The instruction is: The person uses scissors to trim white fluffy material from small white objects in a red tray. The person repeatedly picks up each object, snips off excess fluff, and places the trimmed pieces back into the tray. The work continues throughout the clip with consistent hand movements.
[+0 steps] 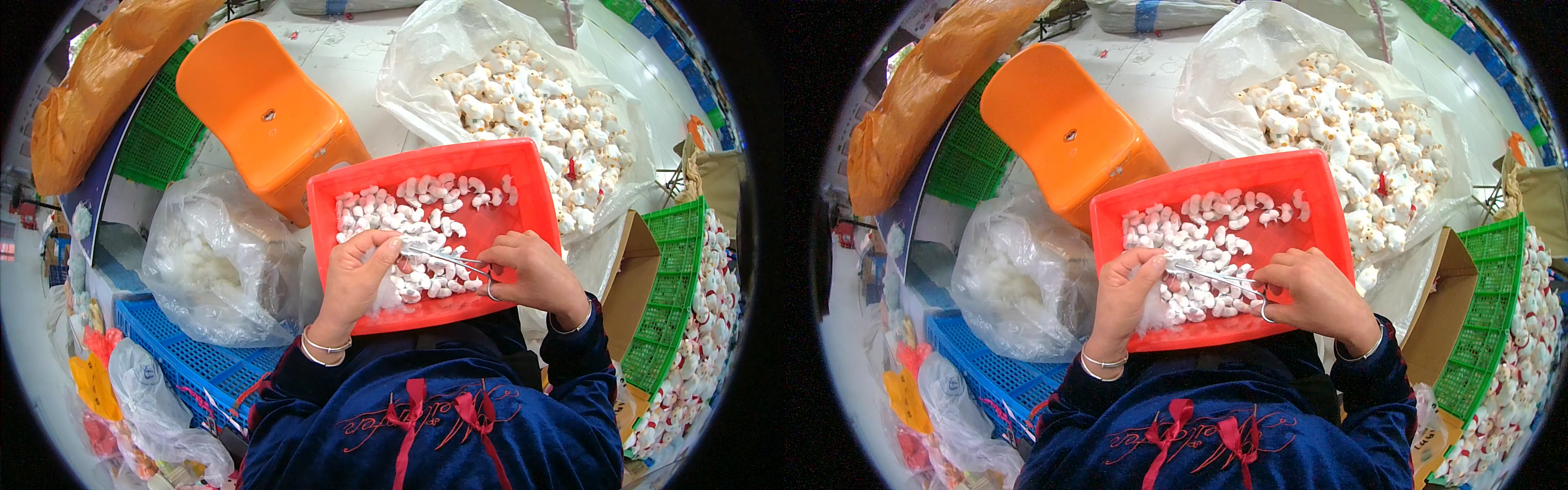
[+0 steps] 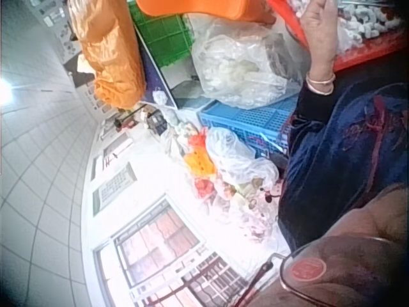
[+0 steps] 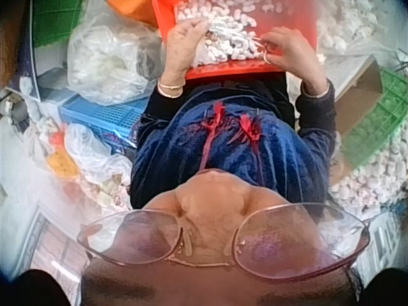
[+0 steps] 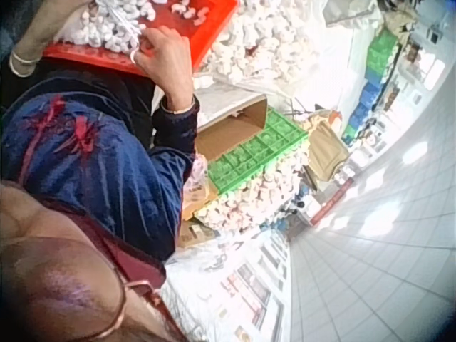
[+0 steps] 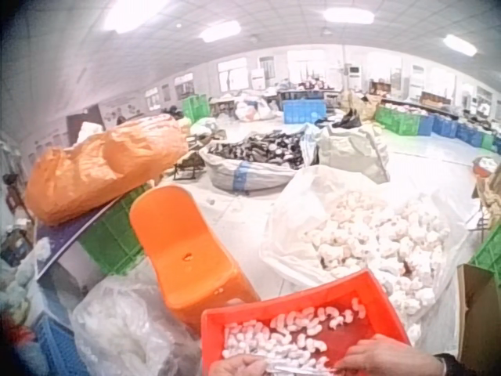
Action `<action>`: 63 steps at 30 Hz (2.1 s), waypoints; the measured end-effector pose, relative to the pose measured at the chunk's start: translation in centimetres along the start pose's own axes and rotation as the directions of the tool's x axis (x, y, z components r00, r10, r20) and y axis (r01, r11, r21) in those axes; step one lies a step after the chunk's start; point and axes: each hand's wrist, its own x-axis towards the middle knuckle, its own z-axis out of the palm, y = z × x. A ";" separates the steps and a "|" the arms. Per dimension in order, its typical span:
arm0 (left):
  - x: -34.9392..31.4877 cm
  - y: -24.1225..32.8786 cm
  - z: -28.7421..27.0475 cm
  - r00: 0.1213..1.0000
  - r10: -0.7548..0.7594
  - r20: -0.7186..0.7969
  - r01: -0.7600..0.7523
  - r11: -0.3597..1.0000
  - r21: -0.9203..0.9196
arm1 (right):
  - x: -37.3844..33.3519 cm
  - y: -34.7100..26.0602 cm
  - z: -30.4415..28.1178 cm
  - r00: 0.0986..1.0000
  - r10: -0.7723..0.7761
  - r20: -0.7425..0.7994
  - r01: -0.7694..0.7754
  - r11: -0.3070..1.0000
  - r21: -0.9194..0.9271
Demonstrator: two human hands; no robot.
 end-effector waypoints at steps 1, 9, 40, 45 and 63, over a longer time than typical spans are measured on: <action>-0.1 -0.1 0.0 1.000 -0.018 0.018 0.017 1.000 0.012 | 0.1 -0.1 0.0 1.000 0.003 0.004 -0.003 1.000 0.009; 0.1 -0.5 -0.3 0.998 0.000 0.061 -0.004 0.998 0.059 | 0.4 0.4 0.3 0.999 -0.015 0.034 0.011 0.994 0.108; 2.0 2.3 -2.5 0.872 -0.281 0.402 0.289 0.956 0.040 | 0.4 1.5 -0.1 0.978 -0.081 0.192 0.005 0.930 0.368; 2.4 2.5 -2.6 0.840 -0.262 0.475 0.281 0.959 0.032 | 0.9 1.4 -0.1 0.972 -0.144 0.185 0.067 0.928 0.366; 2.4 3.0 -0.6 0.927 -0.198 0.319 0.122 0.963 0.241 | 0.4 1.2 -0.5 0.986 0.026 0.166 -0.081 0.940 0.332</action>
